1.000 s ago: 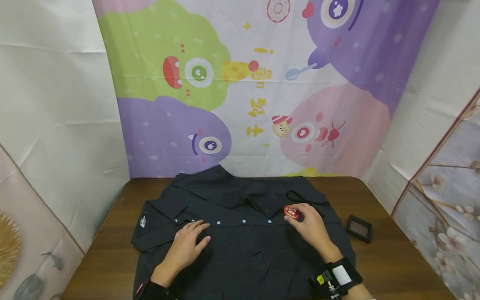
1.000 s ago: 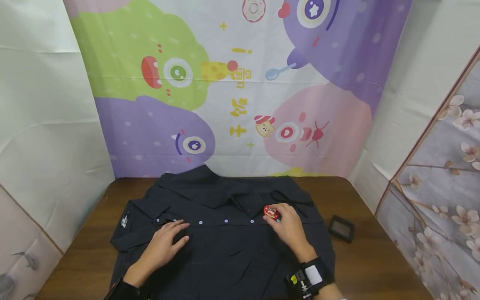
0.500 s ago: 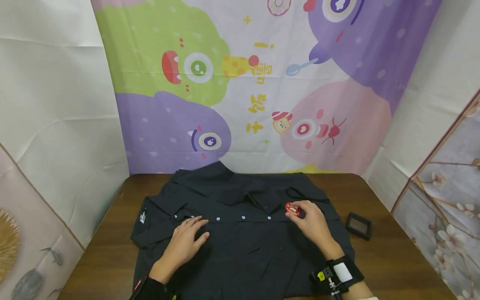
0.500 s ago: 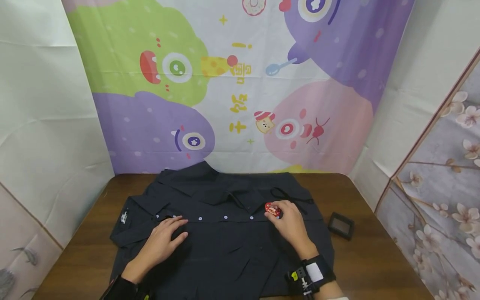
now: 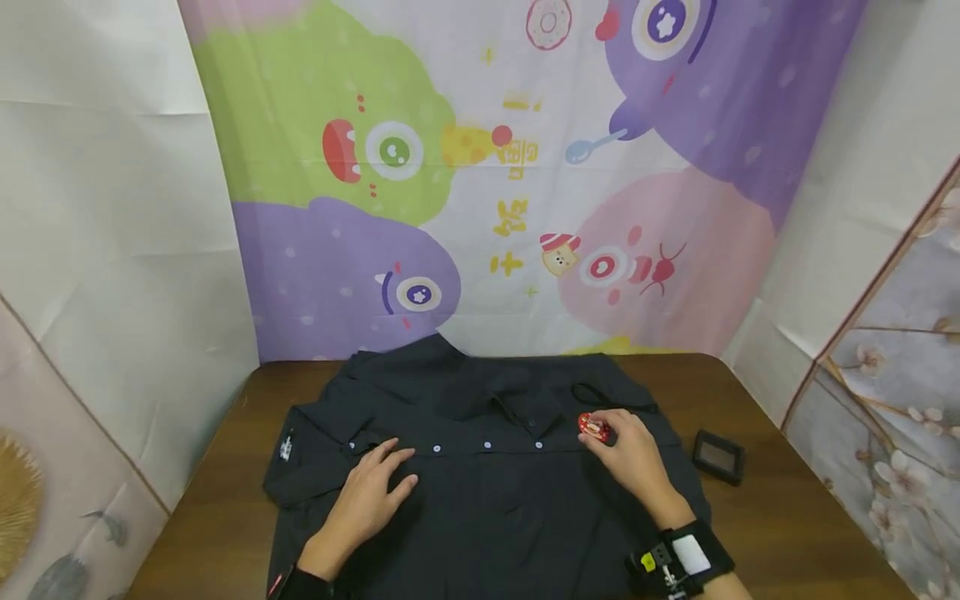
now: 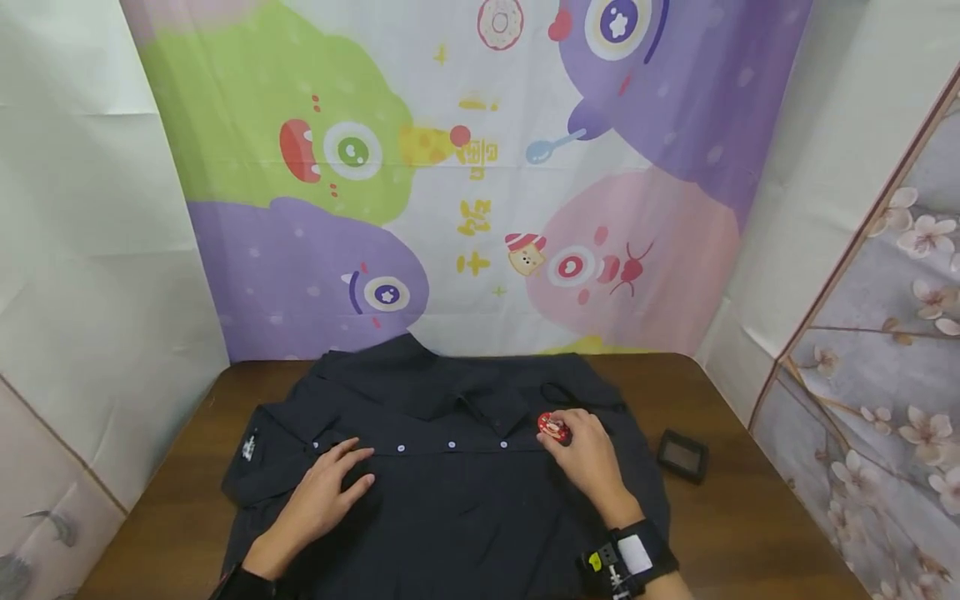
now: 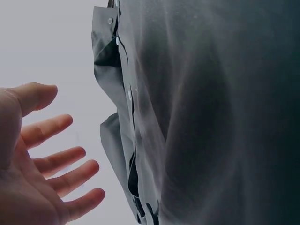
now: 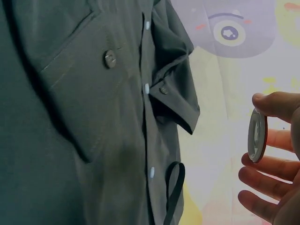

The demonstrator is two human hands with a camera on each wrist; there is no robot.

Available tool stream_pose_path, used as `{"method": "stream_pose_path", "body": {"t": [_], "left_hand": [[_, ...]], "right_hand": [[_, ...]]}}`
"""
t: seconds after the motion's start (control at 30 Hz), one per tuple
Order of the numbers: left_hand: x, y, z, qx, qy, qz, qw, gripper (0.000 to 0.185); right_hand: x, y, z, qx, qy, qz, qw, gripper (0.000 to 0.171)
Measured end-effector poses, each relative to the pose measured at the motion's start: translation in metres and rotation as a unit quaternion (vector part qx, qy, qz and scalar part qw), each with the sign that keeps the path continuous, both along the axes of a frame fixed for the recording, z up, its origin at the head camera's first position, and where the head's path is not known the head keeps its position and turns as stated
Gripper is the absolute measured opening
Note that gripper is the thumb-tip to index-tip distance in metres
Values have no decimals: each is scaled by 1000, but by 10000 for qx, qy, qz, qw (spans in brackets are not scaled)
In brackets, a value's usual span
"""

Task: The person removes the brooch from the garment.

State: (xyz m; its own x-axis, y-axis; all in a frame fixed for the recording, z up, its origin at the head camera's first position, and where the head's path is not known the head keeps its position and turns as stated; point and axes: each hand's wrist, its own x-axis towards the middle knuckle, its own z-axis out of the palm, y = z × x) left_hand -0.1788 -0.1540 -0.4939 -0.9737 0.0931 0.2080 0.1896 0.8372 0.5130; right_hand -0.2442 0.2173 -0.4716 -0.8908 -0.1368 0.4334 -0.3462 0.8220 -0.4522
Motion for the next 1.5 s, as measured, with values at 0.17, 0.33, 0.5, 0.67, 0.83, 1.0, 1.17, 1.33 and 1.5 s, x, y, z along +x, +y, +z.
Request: {"method": "stream_pose_path", "body": {"t": [0.17,0.33,0.5,0.67,0.83,1.0,1.17,1.33,1.5], "left_hand": [[7,4,-11,-7,-306,-61,9995,37],[6,5,-12,-10,-243,-34,9997,36],[3,3,-9,-28,-256,-19,9997,37],[2,3,-7,-36,-272,-10,9996,37],[2,1,-7,-59,-152,-28,9999,39],[2,-1,-8,-123,-36,-103,9999,41],[1,-1,-7,-114,-131,-150,9997,43],[0,0,-6,-138,-179,-252,9994,47],[1,-1,-5,-178,-78,-155,9997,47]], "right_hand": [[11,7,-15,-3,-299,-123,9995,36],[10,12,-18,-89,-243,-137,9996,35],[5,14,-14,-118,-231,-161,9995,35],[4,16,-11,-79,-300,-234,9992,37],[3,18,-8,-28,-244,-319,9992,38],[2,22,-5,-74,-258,-302,9992,38],[1,28,-3,-129,-106,-320,9994,37],[0,33,-2,-111,-12,-318,9994,34],[1,36,0,-205,26,-298,9993,32]]}}
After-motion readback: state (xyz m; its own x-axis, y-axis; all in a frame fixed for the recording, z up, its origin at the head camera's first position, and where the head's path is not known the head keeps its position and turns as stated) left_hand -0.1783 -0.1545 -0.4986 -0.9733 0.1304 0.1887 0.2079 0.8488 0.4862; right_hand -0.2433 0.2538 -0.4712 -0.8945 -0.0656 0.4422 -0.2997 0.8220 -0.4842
